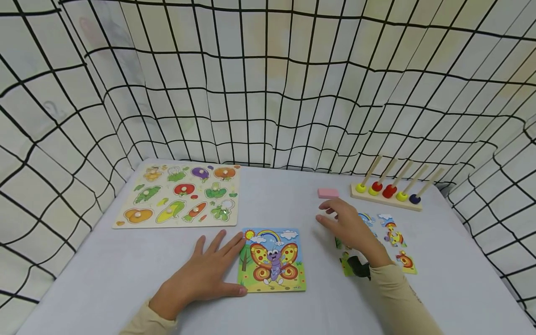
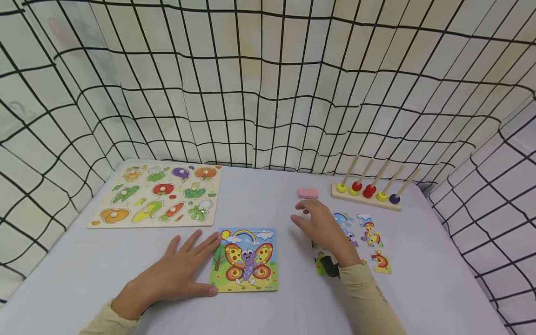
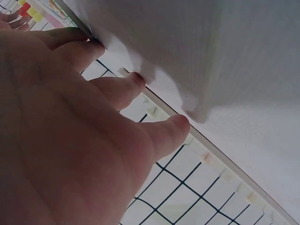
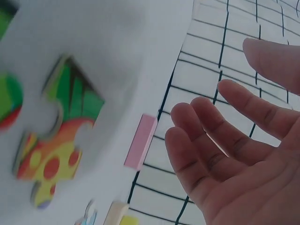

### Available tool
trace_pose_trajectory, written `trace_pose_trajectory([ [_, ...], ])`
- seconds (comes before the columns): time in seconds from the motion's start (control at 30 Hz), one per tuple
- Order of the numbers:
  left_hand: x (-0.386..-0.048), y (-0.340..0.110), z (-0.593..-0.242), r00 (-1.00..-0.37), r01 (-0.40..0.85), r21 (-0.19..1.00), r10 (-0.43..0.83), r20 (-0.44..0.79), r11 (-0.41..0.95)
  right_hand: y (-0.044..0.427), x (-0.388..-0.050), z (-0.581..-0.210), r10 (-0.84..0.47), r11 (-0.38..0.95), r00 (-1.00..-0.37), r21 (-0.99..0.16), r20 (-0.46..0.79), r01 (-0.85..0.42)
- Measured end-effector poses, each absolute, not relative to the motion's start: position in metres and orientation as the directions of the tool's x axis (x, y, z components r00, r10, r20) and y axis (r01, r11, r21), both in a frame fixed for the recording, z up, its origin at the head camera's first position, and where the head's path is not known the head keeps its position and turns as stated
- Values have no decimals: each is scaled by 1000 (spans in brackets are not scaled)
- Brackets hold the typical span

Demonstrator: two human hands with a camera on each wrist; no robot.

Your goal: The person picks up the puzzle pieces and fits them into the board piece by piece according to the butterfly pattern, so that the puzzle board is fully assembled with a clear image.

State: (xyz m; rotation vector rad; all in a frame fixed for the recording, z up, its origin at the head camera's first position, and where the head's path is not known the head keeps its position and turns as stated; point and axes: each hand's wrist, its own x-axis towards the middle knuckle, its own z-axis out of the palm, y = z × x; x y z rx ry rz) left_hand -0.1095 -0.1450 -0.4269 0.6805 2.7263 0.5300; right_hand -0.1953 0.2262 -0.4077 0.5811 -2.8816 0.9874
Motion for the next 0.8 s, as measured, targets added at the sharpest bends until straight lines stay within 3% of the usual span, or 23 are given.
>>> trace_pose_trajectory([
  [0.8, -110, -146, -427, -847, 392, 419, 499, -182, 819, 318, -204, -409, -213, 855, -977, -482, 13, -192],
])
